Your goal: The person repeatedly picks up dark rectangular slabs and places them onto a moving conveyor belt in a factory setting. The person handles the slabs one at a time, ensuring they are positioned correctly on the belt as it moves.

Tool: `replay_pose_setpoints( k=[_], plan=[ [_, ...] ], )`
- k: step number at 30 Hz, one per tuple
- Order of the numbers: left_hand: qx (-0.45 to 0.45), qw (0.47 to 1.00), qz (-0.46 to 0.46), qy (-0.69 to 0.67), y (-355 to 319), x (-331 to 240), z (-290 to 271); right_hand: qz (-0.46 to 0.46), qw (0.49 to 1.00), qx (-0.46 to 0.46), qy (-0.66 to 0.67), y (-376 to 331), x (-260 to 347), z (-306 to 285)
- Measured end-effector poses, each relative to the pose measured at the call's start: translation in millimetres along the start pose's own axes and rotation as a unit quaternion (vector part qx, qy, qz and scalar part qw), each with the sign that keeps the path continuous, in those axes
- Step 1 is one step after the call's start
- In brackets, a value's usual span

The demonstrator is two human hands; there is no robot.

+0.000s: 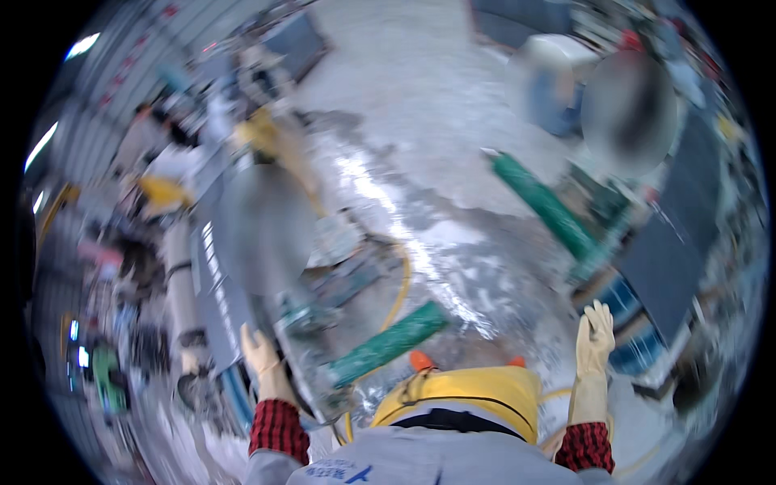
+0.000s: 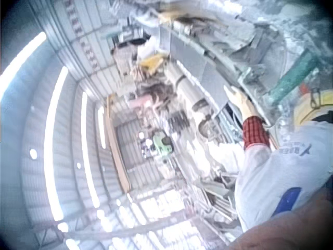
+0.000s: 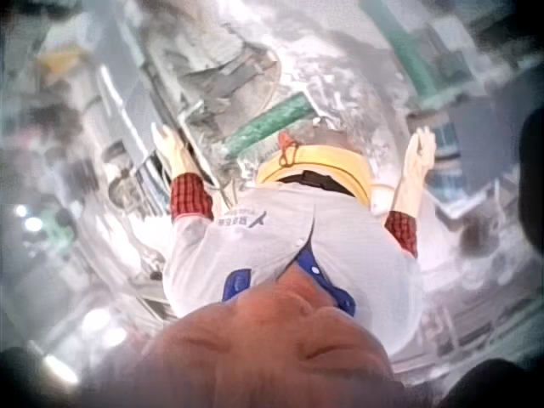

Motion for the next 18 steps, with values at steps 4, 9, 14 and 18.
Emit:
replay_pose_setpoints(
  k=[4,9,14,18],
  plan=[
    [0.001,0.989,0.109,0.096,23.8,50.3,-16.9,-0.091,0.986,0.139,-0.012,0.7,92.4,93.3],
    [0.086,0.975,0.124,0.164,48.2,76.4,-12.4,-0.095,0.970,0.222,-0.004,12.1,176.6,157.3],
    [0.126,0.967,0.148,0.168,99.6,67.1,12.2,-0.101,0.968,0.229,-0.026,17.7,216.7,184.6],
    [0.116,0.963,0.162,0.181,149.1,64.8,37.9,-0.121,0.967,0.223,-0.022,12.5,248.0,195.9]
  ],
)
Point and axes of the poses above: each hand's wrist, its own y-axis towards the middle knuckle, its own z-axis out of the palm, x = y × z, the point moved 3 cm from there along y, towards the middle knuckle, and after that the axes turned 3 degrees about x, right-handed, at the moved point
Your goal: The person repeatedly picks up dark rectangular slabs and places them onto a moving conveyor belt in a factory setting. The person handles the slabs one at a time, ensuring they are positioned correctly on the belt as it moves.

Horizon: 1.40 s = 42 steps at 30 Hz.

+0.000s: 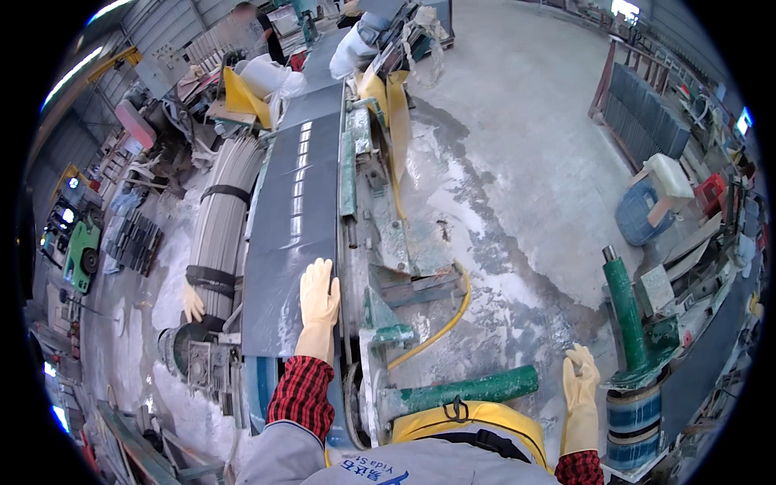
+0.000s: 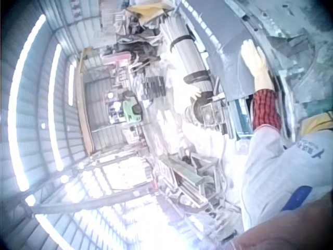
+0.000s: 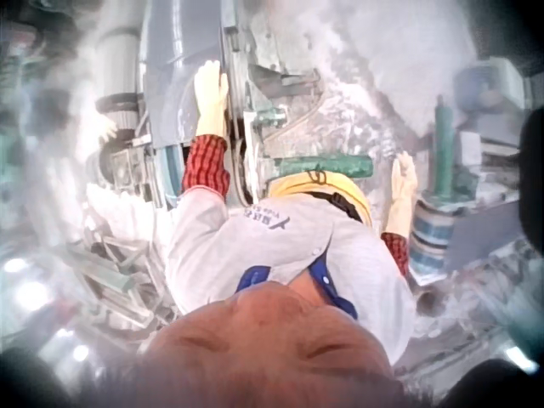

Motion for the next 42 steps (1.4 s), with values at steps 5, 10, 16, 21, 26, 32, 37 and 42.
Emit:
replay_pose_setpoints(
  k=[5,10,16,21,26,32,37,42],
  plan=[
    [-0.035,0.998,-0.050,0.014,69.5,-1.7,6.3,-0.051,0.998,-0.024,-0.023,-6.2,4.4,10.3],
    [-0.077,0.993,-0.085,0.040,79.7,6.6,18.9,-0.035,0.999,0.004,-0.025,-4.0,24.3,28.8],
    [-0.040,0.997,-0.054,0.035,66.4,6.3,15.7,-0.045,0.995,0.090,0.016,22.7,73.9,51.4],
    [-0.036,0.998,-0.031,0.030,24.3,-3.4,3.0,-0.101,0.987,0.125,0.014,40.8,78.2,72.7],
    [-0.021,0.999,-0.025,-0.004,-36.2,-32.9,-40.3,-0.117,0.976,0.177,0.057,58.5,64.7,82.5],
    [-0.042,0.999,-0.010,0.001,-119.0,-54.9,-76.1,-0.027,0.963,0.252,0.086,69.5,24.2,112.5],
    [-0.006,1.000,-0.013,-0.020,-160.9,-58.2,-95.1,0.116,0.925,0.357,-0.061,67.0,-52.8,142.8],
    [-0.040,0.997,-0.071,-0.002,-169.7,-36.5,-93.4,0.041,0.906,0.398,-0.136,72.7,-117.0,110.4]
  ],
)
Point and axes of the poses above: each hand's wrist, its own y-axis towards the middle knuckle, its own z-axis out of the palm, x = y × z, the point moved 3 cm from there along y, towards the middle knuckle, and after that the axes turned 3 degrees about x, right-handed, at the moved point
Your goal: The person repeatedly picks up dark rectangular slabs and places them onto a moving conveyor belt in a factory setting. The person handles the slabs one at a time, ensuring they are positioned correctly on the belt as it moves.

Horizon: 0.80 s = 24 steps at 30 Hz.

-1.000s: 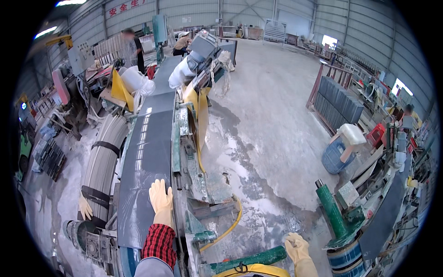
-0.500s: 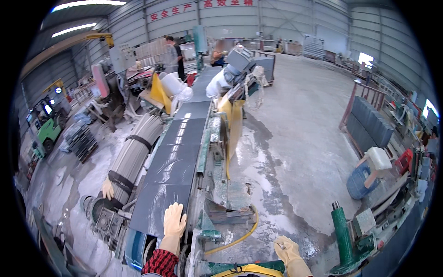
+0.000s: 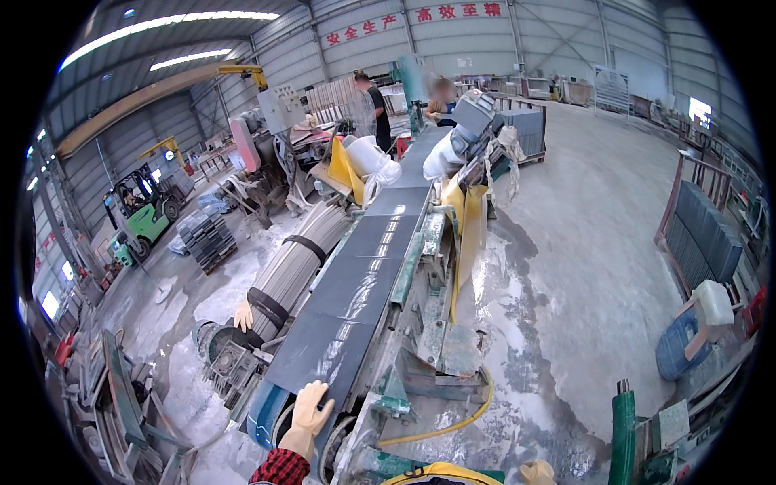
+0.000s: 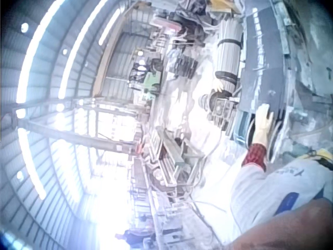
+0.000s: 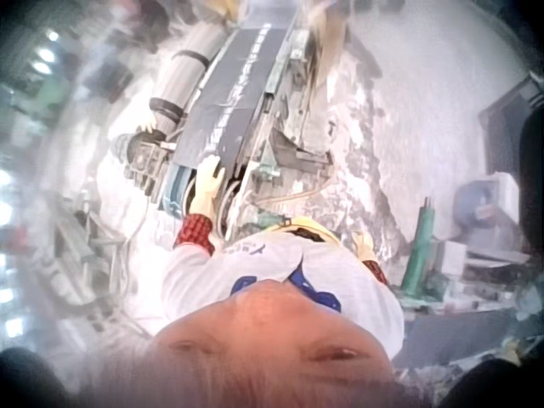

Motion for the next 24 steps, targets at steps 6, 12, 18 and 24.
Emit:
replay_pose_setpoints(
  k=[6,12,18,24],
  plan=[
    [-0.022,0.986,-0.146,0.082,22.6,37.4,26.3,-0.280,0.949,-0.059,-0.130,-9.7,-50.5,-3.6],
    [-0.042,0.973,-0.163,0.156,60.2,-5.0,34.6,-0.173,0.975,-0.029,-0.138,1.5,48.9,-63.5],
    [-0.117,0.974,-0.154,0.115,44.5,-1.2,11.1,-0.196,0.963,-0.006,-0.184,26.2,131.5,-74.0],
    [-0.141,0.974,-0.154,0.087,39.5,3.5,7.9,-0.206,0.955,0.010,-0.211,33.1,158.2,-70.3]
  ],
)
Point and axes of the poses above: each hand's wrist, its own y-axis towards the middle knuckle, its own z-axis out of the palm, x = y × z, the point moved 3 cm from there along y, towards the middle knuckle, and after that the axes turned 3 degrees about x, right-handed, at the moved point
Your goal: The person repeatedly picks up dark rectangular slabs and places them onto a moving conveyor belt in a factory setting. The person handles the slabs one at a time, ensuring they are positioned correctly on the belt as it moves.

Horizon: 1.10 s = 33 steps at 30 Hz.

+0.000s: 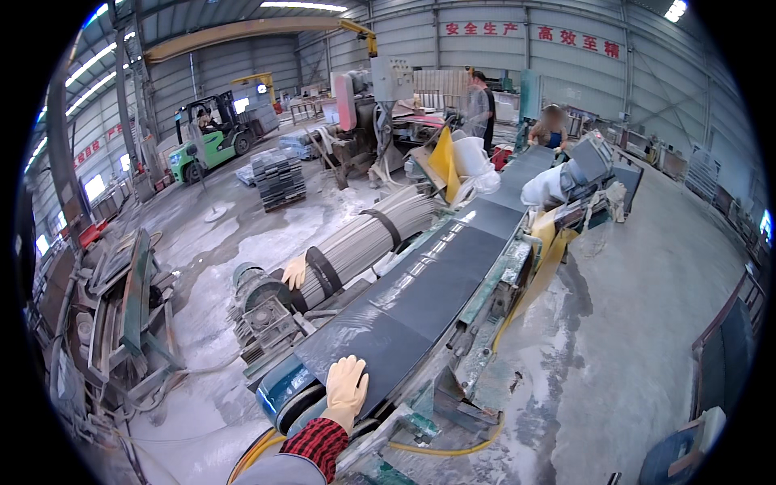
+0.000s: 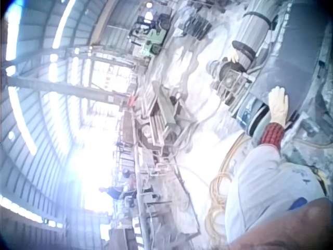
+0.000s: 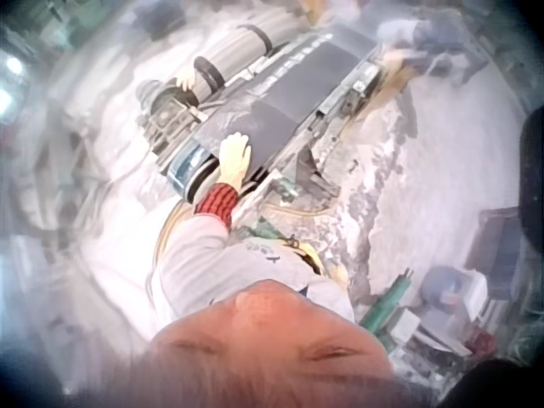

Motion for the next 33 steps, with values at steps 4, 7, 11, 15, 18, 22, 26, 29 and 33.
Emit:
replay_pose_setpoints(
  k=[4,7,11,15,18,22,26,29,33],
  plan=[
    [0.002,1.000,-0.002,-0.008,-1.0,0.5,-1.1,-0.009,1.000,0.006,-0.011,5.5,3.7,-0.6],
    [-0.008,1.000,0.003,-0.005,-1.7,-1.2,-4.4,-0.011,1.000,0.011,-0.011,7.3,6.4,2.1],
    [0.004,1.000,-0.001,-0.009,-4.7,1.7,-5.1,-0.014,1.000,0.015,-0.013,7.0,5.7,3.2],
    [0.002,1.000,-0.006,-0.017,-7.9,2.0,-5.1,-0.019,1.000,0.017,-0.017,7.0,2.2,0.2],
    [-0.002,1.000,-0.007,-0.017,-9.2,-1.1,-10.0,-0.017,0.999,0.020,-0.019,6.6,2.1,2.2],
    [-0.004,1.000,0.001,-0.018,-11.5,0.9,-11.0,-0.019,0.999,0.022,-0.019,7.4,3.2,3.0],
    [-0.019,1.000,0.011,-0.010,-11.1,-1.2,-15.6,-0.020,0.999,0.024,-0.019,7.9,5.2,6.0],
    [-0.021,1.000,0.012,-0.004,-12.8,0.3,-16.0,-0.019,0.999,0.026,-0.021,7.4,5.6,7.9],
    [-0.024,1.000,0.015,-0.003,-15.5,0.9,-17.4,-0.020,0.999,0.028,-0.022,6.3,4.3,11.1]
  ],
)
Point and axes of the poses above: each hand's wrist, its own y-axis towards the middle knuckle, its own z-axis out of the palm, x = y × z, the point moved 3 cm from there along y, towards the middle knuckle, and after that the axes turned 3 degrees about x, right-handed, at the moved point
